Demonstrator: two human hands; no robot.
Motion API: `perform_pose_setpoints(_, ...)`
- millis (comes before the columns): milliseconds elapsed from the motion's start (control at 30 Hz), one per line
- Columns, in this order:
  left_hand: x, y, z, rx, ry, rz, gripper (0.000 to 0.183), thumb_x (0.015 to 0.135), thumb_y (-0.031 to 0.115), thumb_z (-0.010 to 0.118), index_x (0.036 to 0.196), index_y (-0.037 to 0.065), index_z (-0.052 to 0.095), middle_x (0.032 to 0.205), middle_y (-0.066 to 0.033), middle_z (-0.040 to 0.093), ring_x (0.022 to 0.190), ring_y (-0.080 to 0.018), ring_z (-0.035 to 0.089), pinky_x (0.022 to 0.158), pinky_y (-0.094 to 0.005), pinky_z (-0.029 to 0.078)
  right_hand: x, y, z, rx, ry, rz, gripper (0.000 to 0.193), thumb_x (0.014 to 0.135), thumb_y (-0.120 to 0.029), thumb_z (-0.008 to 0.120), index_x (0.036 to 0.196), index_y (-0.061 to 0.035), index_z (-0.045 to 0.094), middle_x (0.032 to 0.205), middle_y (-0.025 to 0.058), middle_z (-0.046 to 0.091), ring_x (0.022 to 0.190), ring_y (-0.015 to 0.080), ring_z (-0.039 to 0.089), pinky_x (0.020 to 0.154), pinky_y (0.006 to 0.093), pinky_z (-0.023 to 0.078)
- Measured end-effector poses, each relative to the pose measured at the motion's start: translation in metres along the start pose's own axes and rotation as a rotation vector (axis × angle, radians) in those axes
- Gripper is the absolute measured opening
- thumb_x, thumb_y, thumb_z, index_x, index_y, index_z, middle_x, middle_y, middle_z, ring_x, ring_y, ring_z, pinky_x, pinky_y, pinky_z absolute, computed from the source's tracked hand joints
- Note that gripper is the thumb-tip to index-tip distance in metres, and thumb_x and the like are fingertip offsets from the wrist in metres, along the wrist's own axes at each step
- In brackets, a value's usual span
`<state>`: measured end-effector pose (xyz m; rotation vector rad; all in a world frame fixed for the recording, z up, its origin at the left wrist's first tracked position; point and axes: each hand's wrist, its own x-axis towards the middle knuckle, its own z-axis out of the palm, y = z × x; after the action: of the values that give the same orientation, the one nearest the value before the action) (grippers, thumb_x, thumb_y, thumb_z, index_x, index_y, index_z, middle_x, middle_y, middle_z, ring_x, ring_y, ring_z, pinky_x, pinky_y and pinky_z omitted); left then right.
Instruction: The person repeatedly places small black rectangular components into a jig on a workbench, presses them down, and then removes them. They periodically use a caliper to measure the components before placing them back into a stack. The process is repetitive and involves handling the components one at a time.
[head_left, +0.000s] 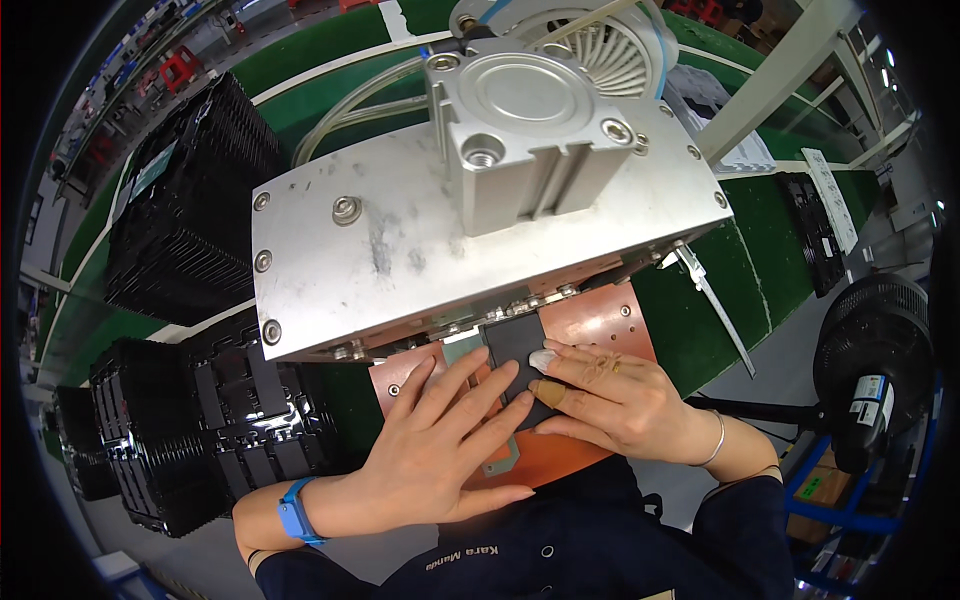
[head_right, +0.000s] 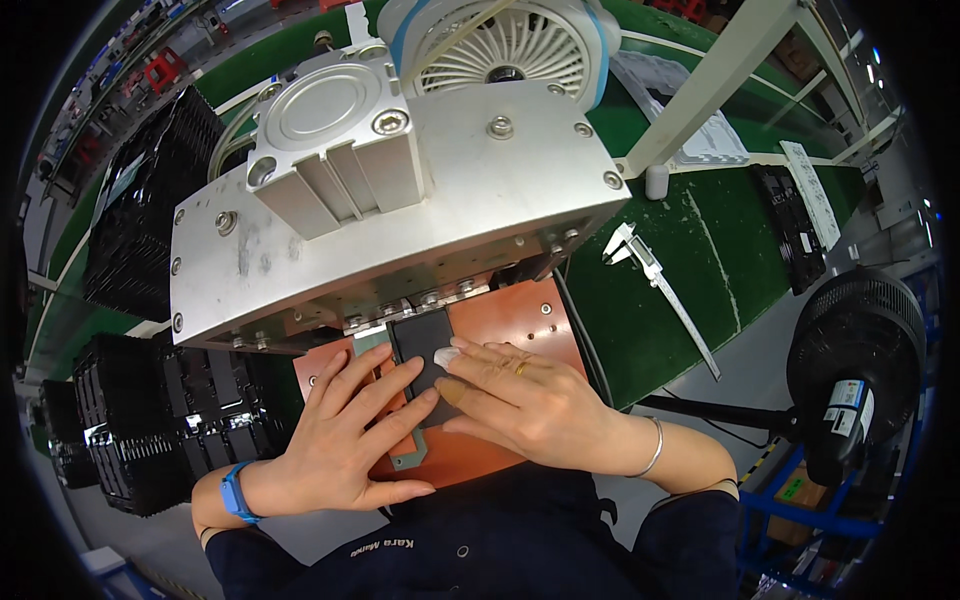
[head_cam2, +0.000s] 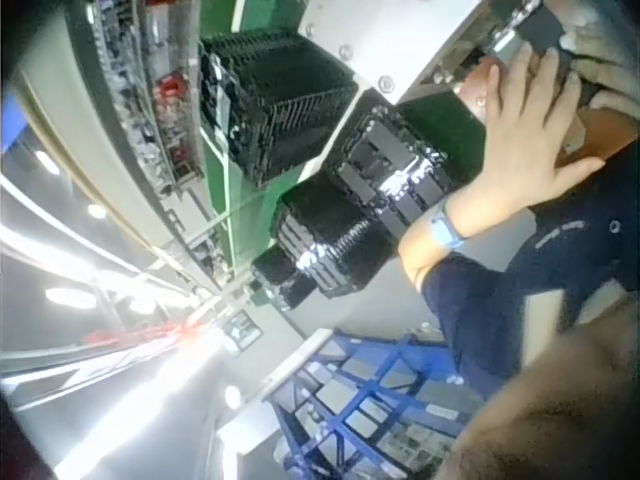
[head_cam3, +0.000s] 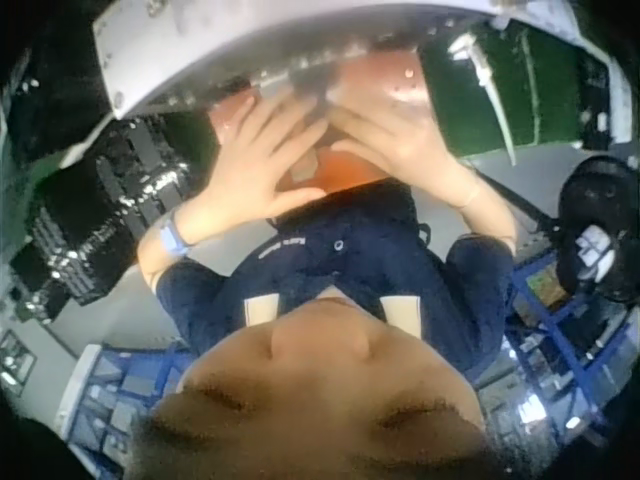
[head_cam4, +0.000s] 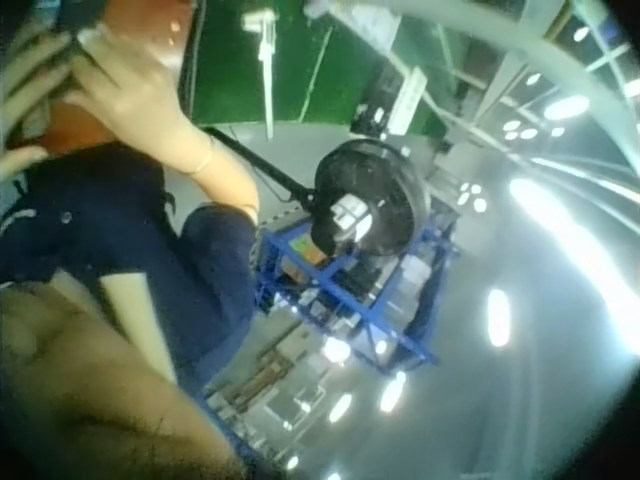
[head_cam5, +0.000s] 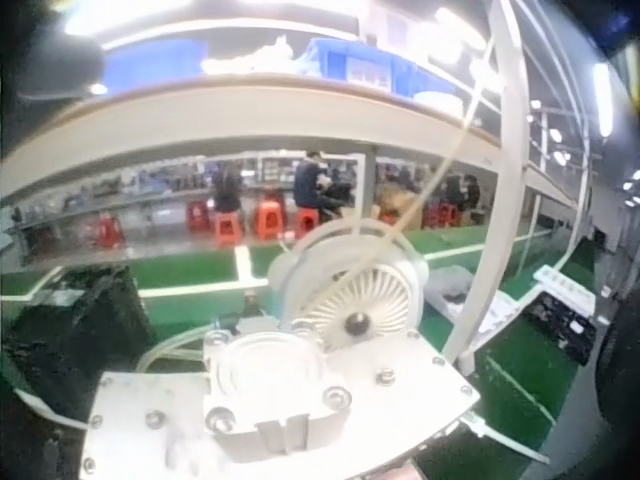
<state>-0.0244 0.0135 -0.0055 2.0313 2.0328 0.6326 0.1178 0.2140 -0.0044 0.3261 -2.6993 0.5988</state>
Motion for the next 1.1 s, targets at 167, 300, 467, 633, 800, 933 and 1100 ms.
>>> perform_pose_setpoints(167, 0.001, 0.001, 0.0, 0.01, -0.008, -0.007, 0.072, 0.079, 0.062, 0.063, 0.128, 0.01, 0.057, 0.139, -0.0143, 0.046, 0.132, -0.0378, 0.037, 0.109, -0.0572, 0.024, 0.001, 0.0, -0.001, -0.013, -0.016, -0.006, 0.035, 0.077, -0.025, 0.076, 0.1, 0.0008, 0.068, 0.116, 0.0178, 0.063, 0.108, 0.0305, 0.064, 0.089, 0.0353, 0.055)
perform_pose_setpoints(300, 0.002, 0.003, 0.0, -0.016, 0.012, -0.013, 0.066, 0.081, 0.057, 0.063, 0.124, 0.008, 0.059, 0.139, -0.0143, 0.046, 0.131, -0.0342, 0.039, 0.106, -0.0556, 0.028, 0.0, 0.0, 0.0, -0.03, -0.027, -0.011, 0.035, 0.077, -0.025, 0.076, 0.099, 0.0011, 0.068, 0.115, 0.018, 0.063, 0.107, 0.0307, 0.064, 0.089, 0.0348, 0.055)
perform_pose_setpoints(467, 0.001, 0.004, 0.0, -0.02, 0.012, -0.021, 0.063, 0.08, 0.055, 0.065, 0.122, 0.008, 0.061, 0.138, -0.0138, 0.047, 0.131, -0.0337, 0.039, 0.104, -0.0555, 0.03, -0.001, -0.009, 0.0, 0.019, -0.065, 0.072, 0.032, 0.079, -0.019, 0.073, 0.103, 0.0014, 0.066, 0.12, 0.0188, 0.059, 0.112, 0.0327, 0.061, 0.092, 0.0377, 0.053)
perform_pose_setpoints(633, -0.001, -0.001, 0.003, -0.006, 0.032, -0.004, 0.058, 0.077, 0.053, 0.069, 0.117, 0.012, 0.065, 0.136, -0.0121, 0.05, 0.129, -0.0363, 0.041, 0.107, -0.0565, 0.029, 0.006, -0.029, -0.017, 0.504, -0.26, 0.334, 0.051, 0.085, -0.001, 0.062, 0.133, -0.0004, 0.044, 0.14, 0.0193, 0.039, 0.136, 0.0327, 0.037, 0.111, 0.0451, 0.034)
perform_pose_setpoints(800, 0.0, -0.002, 0.004, -0.027, 0.149, 0.054, 0.047, 0.074, 0.04, 0.075, 0.11, 0.01, 0.068, 0.13, -0.0119, 0.055, 0.125, -0.0359, 0.045, 0.101, -0.0513, 0.037, 0.005, -0.019, -0.026, 1.43, 0.025, 0.821, 0.053, 0.089, 0.004, 0.056, 0.136, -0.0068, 0.034, 0.137, 0.011, 0.039, 0.133, 0.0238, 0.038, 0.109, 0.037, 0.032)
perform_pose_setpoints(933, 0.0, 0.003, -0.004, -0.014, 0.384, 0.069, 0.033, 0.077, 0.029, 0.075, 0.101, 0.007, 0.069, 0.104, -0.0068, 0.066, 0.094, -0.0244, 0.062, 0.079, -0.0374, 0.049, 0.023, 0.004, -0.021, 1.171, -0.043, 0.903, 0.034, 0.085, 0.003, 0.066, 0.112, -0.004, 0.047, 0.106, 0.0065, 0.053, 0.091, 0.0122, 0.061, 0.077, 0.0253, 0.053)
perform_pose_setpoints(1100, -0.002, 0.002, -0.013, -0.414, 0.407, -0.236, 0.022, 0.08, 0.021, 0.075, 0.084, 0.001, 0.067, 0.069, -0.004, 0.065, 0.047, -0.0123, 0.055, 0.043, -0.026, 0.042, 0.01, 0.002, -0.017, 1.178, 0.035, 0.796, 0.025, 0.082, 0.006, 0.068, 0.093, -0.0036, 0.048, 0.09, 0.0027, 0.054, 0.078, 0.0091, 0.063, 0.065, 0.0226, 0.055)
